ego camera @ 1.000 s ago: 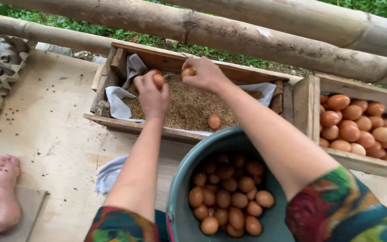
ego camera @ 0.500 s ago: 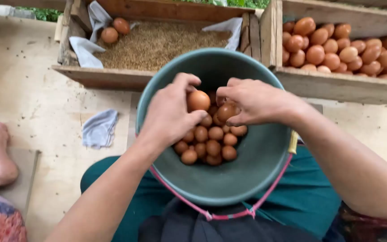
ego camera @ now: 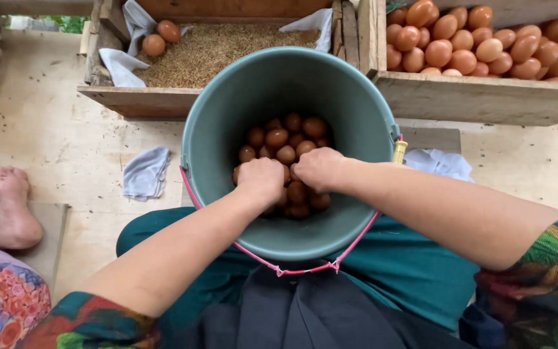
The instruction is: The person transfers brown eggs from two wooden crates into a green bucket. They pick up the eggs by hand and place them into the bucket, which is positioned on their lap.
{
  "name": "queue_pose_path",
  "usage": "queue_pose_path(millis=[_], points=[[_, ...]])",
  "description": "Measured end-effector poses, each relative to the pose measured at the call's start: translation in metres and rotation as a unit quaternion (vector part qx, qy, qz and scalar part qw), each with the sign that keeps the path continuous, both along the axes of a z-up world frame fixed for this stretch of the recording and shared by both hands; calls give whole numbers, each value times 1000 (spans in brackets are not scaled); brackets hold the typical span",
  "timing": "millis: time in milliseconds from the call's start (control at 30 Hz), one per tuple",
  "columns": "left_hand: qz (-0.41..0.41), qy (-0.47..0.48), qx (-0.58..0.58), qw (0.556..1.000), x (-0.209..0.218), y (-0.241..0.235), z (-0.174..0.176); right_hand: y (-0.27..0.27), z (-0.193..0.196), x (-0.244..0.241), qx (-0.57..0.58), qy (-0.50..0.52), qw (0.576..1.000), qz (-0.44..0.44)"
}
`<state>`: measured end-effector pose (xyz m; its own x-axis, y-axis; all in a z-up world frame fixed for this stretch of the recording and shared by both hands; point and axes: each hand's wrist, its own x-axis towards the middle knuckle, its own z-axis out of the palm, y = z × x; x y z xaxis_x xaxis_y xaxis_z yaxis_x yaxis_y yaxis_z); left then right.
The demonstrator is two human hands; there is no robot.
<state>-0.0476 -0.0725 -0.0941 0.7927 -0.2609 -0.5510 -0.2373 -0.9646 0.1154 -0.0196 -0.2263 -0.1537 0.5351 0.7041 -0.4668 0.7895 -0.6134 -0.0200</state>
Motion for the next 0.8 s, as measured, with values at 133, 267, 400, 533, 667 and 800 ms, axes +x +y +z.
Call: queue_pose_path(millis=[133,267,400,533,667,800], points=[[0,-1,0,1000,2,-5,-48,-2,-34,-1,22,-24,998,46],[-11,-59,12,998,10,-7,-102,-4,-44,0,29,-74,993,87],[-1,-76,34,997,9,-11,-123,-2,-49,-3,24,-140,984,106],[15,-79,30,996,3,-9,-74,0,-44,-3,-11,-162,977,141],[21,-60,29,998,7,-18,-72,6,-17,3,-34,-111,988,101],[23,-72,-188,979,36,4,-36,-7,20,45,-43,-38,998,-15]])
